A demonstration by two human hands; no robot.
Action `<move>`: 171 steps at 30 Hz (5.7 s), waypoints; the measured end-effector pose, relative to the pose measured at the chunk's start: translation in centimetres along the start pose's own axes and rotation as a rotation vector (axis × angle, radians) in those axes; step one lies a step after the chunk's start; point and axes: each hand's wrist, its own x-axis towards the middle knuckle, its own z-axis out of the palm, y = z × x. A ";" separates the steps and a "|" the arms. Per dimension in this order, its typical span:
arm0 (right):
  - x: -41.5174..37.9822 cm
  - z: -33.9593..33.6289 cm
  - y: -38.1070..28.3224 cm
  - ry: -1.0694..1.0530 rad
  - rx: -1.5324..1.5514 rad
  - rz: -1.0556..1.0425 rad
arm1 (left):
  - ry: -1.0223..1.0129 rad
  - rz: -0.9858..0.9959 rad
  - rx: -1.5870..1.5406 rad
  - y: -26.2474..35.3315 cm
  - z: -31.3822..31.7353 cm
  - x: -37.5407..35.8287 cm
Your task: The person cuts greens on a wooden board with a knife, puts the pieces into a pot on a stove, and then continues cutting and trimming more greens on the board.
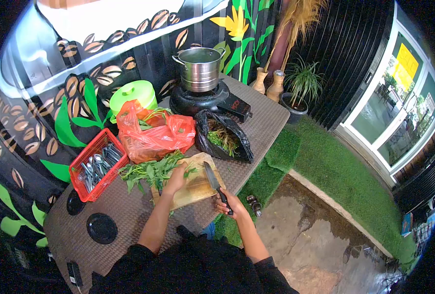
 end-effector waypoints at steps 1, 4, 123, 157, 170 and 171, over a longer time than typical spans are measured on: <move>0.0 -0.3 0.0 0.006 0.021 -0.015 | 0.034 -0.035 -0.050 -0.3 0.1 0.2; -0.3 -0.4 0.3 0.047 0.009 -0.034 | 0.117 -0.046 -0.088 -0.2 -0.1 0.2; 6.4 7.7 -0.4 0.252 -0.746 -0.523 | 0.103 -0.337 -1.331 7.2 -6.8 -4.5; 4.9 7.5 2.5 0.258 -0.582 -0.645 | 0.176 -0.396 -1.152 6.8 -3.6 -3.7; 4.0 9.1 2.3 0.420 -1.116 -1.022 | 0.087 -0.400 -1.488 4.2 -1.9 -4.0; 3.4 9.7 2.0 0.498 -1.243 -0.957 | 0.089 -0.401 -1.488 3.9 -1.8 -4.0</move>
